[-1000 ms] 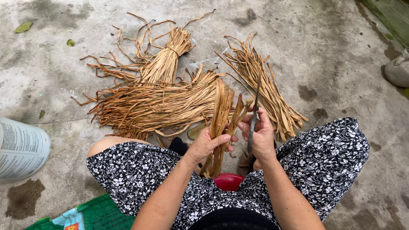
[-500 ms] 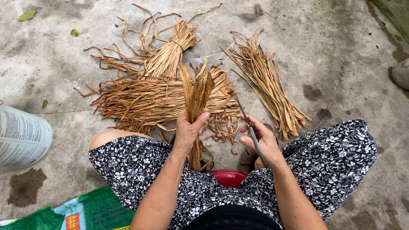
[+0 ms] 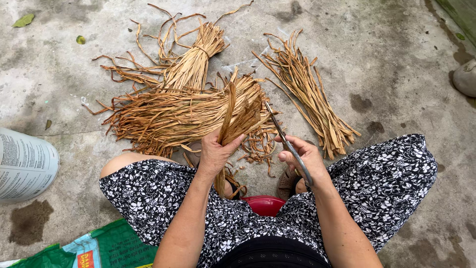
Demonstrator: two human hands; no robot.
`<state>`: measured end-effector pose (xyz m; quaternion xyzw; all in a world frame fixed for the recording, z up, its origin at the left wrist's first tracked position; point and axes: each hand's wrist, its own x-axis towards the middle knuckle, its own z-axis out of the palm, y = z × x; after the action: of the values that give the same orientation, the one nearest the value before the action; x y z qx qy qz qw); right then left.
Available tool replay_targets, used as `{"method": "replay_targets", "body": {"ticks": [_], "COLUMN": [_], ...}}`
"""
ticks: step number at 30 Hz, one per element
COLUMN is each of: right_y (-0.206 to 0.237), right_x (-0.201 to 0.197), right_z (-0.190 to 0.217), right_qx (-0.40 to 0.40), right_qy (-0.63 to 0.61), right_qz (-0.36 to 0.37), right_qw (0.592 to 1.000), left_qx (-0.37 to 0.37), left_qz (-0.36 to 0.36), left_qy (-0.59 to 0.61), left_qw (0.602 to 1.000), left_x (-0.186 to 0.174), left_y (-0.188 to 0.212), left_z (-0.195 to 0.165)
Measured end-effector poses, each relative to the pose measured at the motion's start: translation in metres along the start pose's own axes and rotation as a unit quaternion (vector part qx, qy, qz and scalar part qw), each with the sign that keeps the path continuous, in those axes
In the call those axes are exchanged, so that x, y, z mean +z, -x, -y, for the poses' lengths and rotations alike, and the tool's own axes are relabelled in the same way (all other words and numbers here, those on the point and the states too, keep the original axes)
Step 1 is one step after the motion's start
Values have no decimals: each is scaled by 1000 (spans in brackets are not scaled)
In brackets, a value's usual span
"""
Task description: The person sits on a low red stool on a concrete surface and trims dried leaf strips with scissors. They pick up handfuls of dried leaves from a pile, cut off sections with the scissors, and place the trimmed pieces onto a separate pile beside them.
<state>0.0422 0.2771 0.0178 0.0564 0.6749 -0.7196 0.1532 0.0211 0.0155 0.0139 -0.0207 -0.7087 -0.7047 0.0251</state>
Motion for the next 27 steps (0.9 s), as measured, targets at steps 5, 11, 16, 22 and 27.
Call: {"method": "replay_targets", "body": {"ticks": [5,11,16,22,27], "right_y": [-1,-5,-12,-25,-15], "right_x": [-6,-7,2,-6,-10], "right_z": [8,14,6,1,-1], "right_qx": [24,-103,-194,-180,-132], "right_qy": [-18,-59,-67,-83,-9], "right_qz": [6,-129,-114,-158,-102], "right_qw": [1000,985,972,967,986], "left_qx": [-13,-5,-53,-45,-62], "left_qz": [-14,5,79,118,41], "left_qy": [-3,-17,-2,7,30], "left_qw": [1000,1000,996,992,997], "left_x": [-5,-9,4,6,-12], "left_y": [-3,-2,4,4,0], "left_z": [7,14,13,16,21]}}
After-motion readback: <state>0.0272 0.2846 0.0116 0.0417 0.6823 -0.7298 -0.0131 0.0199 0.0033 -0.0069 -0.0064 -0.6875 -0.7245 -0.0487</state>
